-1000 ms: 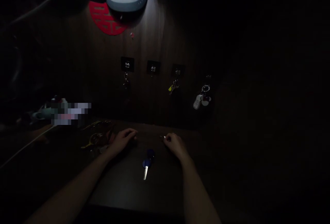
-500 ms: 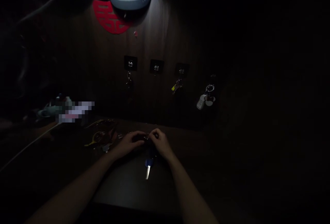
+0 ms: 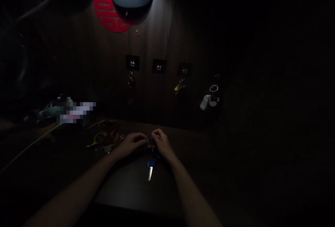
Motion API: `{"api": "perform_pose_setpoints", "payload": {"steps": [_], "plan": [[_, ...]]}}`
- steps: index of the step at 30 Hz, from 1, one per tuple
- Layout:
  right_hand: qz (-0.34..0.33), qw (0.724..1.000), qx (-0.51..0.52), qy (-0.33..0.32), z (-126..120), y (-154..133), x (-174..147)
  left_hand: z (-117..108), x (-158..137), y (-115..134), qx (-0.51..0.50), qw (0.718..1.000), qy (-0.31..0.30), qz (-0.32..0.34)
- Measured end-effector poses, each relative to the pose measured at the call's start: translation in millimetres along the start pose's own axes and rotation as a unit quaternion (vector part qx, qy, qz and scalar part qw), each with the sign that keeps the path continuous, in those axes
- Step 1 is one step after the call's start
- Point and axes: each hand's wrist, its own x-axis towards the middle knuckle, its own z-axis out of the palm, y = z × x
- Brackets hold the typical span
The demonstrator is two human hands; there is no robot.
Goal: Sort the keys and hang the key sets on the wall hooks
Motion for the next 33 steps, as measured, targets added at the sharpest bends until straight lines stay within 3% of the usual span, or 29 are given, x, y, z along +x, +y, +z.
{"api": "perform_pose_setpoints", "payload": {"steps": [11, 17, 24, 33], "plan": [[0.027, 0.999, 0.035, -0.018, 3, -12, -5, 0, 2, -4, -0.028, 0.998, 0.041, -0.038], [-0.071, 0.996, -0.035, -0.032, 5, -12, -8, -2, 4, -6, -0.037, 0.996, 0.068, -0.042], [-0.12, 0.987, -0.107, 0.008, 8, -11, -7, -2, 3, -4, -0.052, 0.994, 0.08, -0.049], [-0.016, 1.0, 0.026, 0.008, 6, -6, -3, -2, 3, -1, -0.074, 0.993, 0.072, -0.049]]}}
